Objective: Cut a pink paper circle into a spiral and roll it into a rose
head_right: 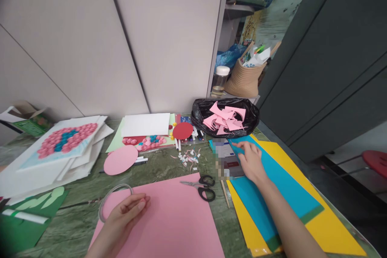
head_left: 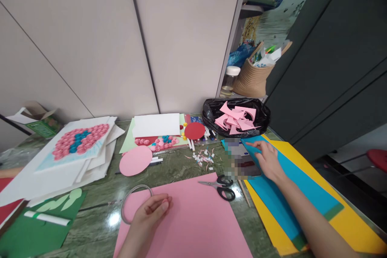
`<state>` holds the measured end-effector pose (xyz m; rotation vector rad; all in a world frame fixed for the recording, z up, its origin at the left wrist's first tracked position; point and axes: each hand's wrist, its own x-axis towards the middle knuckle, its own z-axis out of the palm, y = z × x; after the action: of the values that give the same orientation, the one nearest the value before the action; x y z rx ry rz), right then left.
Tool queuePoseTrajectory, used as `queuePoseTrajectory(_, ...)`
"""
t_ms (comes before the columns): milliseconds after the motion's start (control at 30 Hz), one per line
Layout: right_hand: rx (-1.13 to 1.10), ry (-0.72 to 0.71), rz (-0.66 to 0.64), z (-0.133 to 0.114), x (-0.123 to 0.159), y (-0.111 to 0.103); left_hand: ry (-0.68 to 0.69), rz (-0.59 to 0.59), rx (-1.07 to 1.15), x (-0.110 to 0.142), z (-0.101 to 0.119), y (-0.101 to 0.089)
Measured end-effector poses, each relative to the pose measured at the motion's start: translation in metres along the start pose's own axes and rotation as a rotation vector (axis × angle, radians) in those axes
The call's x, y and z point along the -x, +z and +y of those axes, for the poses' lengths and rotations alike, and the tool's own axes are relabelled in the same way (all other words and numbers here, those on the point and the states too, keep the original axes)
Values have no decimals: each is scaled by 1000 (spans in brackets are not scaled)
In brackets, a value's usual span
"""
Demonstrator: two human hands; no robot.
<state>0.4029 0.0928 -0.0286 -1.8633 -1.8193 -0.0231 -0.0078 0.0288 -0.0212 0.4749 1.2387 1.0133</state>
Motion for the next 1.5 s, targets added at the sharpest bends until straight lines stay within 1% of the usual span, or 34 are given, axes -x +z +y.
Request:
queuePoseTrajectory(133,-2,-34,-37,8,2,-9,31,-17,-27,2,0,-2)
queuePoseTrajectory(233,-3,-60,-46,10,2,-9,11,-44,7,3,-1,-4)
queuePoseTrajectory(367,-5,-83,-38,8,1,-8,-6,-49,58,1,-2,-5)
queuePoseTrajectory(533,-22,-101,-30,5,2,-8,-4,-75,52,0,-3,-6)
queuePoseTrajectory(667,-61,-87,25,2,3,-12,3,-89,57,2,-3,-5)
queuePoseTrajectory(767,-109,-54,103,-9,4,-18,10,-81,85,5,-1,-4)
queuePoseTrajectory(833,-149,-51,124,-29,6,-21,12,-77,117,8,0,-3)
queuePoseTrajectory(867,-170,-61,114,-43,9,-21,10,-78,131,10,0,-2)
queuePoseTrajectory(900,-190,-79,93,-61,13,-21,3,-81,140,12,1,-2)
queuePoseTrajectory(967,-229,-129,27,-104,25,-19,-14,-103,148,17,1,-2)
queuePoseTrajectory(1000,-261,-157,-23,-129,32,-17,-24,-121,150,19,1,-2)
queuePoseTrajectory(1067,-443,-168,-232,-177,49,-10,-22,-170,145,23,0,-2)
queuePoseTrajectory(1100,-544,-145,-319,-198,57,-5,-14,-191,132,25,-1,-2)
queuePoseTrajectory(1133,-649,-112,-377,-216,63,1,0,-203,110,26,-1,-2)
queuePoseTrajectory(1200,-819,28,-504,-243,73,15,40,-216,56,28,0,-2)
queuePoseTrajectory(1233,-914,89,-576,-252,75,23,65,-224,32,29,0,-2)
queuePoseTrajectory(1267,-1026,119,-643,-257,76,30,91,-236,12,29,1,-2)
queuePoseTrajectory(1300,-1135,159,-688,-260,77,38,115,-245,0,30,2,-2)
queuePoseTrajectory(1400,-1209,183,-715,-263,76,54,154,-249,14,29,2,-3)
queuePoseTrajectory(1500,-1222,177,-709,-262,76,59,150,-236,62,27,-2,-4)
